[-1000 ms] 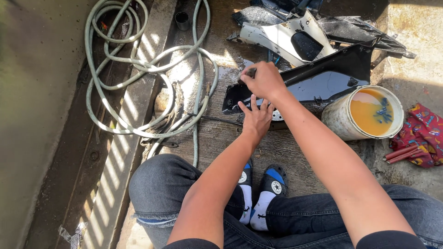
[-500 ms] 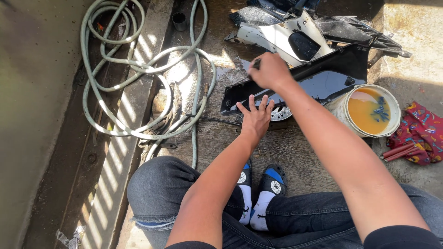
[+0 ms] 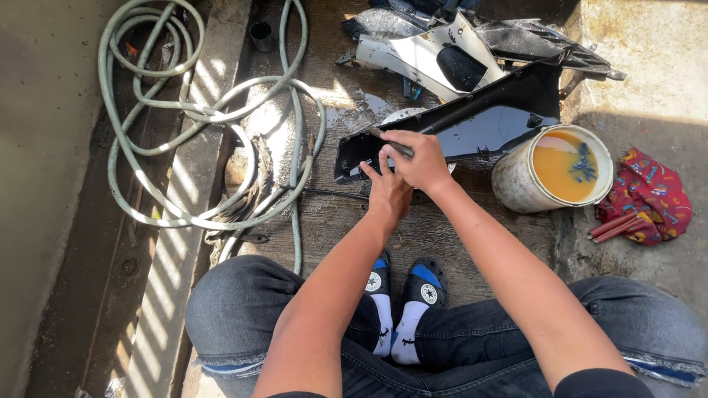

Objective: The person rinses a red motorcycle fairing with a hose, then wipes it with a blue cloth. They then use a small brush to scrub the surface of the fairing, dipping the brush into a bucket of liquid as needed.

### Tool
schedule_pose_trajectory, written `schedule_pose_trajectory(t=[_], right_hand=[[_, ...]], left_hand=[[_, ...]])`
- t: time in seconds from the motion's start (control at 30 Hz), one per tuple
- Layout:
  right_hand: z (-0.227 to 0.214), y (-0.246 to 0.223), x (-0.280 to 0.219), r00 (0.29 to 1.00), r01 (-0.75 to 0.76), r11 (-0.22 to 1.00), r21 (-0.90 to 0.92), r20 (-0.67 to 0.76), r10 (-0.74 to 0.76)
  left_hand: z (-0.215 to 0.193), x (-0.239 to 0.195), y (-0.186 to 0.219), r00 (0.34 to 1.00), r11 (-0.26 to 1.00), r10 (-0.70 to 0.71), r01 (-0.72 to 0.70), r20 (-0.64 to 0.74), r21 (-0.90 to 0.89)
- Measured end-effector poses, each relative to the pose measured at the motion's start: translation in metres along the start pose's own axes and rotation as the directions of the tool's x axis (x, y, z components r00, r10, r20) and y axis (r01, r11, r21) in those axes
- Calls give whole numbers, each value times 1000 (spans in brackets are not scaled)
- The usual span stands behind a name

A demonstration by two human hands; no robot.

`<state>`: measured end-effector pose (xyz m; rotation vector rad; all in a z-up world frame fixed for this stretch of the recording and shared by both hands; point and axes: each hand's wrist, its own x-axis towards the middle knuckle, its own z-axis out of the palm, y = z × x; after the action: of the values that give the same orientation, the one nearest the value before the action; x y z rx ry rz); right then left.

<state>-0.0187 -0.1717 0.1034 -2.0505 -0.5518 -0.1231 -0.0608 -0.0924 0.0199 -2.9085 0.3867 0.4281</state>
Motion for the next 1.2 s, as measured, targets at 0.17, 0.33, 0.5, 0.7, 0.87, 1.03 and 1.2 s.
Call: schedule_pose_trajectory(t=[0.17,0.33,0.5,0.7,0.87,1.03,1.2], right_hand=[[-25,35,-22,997,-67,998,21,-28,68],[-12,64,-27,992,7,955,-297,-117,-44],[-6,63,-19,984,174,882,-439,45,-172],[9,54,-21,995,95,940,-329,40,-87],[2,52,-13,990,102,969,-227,117,-77],[-23,67,-15,984,140,855,-499,168,-63],[-46,45,-24,994,-27,848,-529,77,79]], left_hand=[[-2,-2,-7,999,998,29,-31,-35,-60],[-4,2,-4,999,999,37,-39,-39,-34],[-4,-1,-9,998,996,50,-52,-33,-74],[4,2,-6,999,999,36,-36,-20,-3],[1,-2,-8,998,999,41,-40,-37,22],[0,1,-9,996,997,52,-55,-73,-44],[-11,0,-12,997,996,79,-80,-20,-32]])
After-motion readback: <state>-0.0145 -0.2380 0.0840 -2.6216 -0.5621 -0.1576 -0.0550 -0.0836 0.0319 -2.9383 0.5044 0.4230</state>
